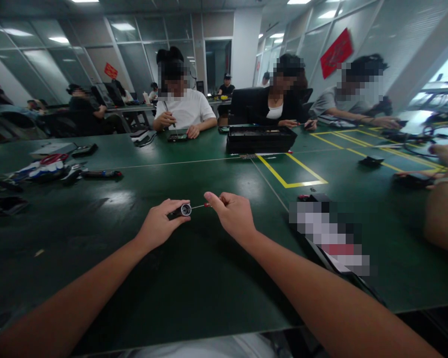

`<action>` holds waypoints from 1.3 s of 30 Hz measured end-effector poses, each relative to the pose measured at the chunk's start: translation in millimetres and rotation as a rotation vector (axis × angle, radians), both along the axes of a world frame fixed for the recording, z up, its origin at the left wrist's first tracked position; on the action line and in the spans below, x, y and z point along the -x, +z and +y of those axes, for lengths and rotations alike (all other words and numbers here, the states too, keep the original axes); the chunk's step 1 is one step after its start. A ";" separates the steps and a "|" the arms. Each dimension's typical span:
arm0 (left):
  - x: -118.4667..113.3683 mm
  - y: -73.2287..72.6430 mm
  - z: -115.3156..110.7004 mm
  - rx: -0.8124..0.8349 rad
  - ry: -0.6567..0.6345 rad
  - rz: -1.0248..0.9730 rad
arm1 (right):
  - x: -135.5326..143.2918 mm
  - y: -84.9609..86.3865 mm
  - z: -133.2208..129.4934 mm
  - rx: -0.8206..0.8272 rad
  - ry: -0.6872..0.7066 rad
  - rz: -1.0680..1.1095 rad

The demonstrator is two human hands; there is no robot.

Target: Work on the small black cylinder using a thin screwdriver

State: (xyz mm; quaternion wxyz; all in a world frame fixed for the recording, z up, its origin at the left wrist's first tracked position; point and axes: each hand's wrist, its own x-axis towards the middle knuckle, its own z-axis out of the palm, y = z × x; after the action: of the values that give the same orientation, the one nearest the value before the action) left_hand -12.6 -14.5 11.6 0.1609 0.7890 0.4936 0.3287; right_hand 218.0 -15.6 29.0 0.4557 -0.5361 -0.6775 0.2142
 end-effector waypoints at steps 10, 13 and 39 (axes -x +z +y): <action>1.2 -2.7 1.7 0.018 0.019 0.024 | 2.7 0.2 -3.7 -0.054 0.273 0.020; 0.2 -3.9 2.9 0.019 0.020 0.015 | 2.5 0.0 -5.6 -0.034 0.217 -0.009; -0.5 2.0 3.1 0.027 0.058 0.086 | 9.1 -24.1 17.3 0.173 0.191 0.636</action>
State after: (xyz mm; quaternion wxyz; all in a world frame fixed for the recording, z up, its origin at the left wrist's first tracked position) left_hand -12.1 -11.3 13.6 0.1404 0.7856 0.5269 0.2924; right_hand 208.8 1.7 4.9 0.5749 -0.4130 -0.5280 0.4692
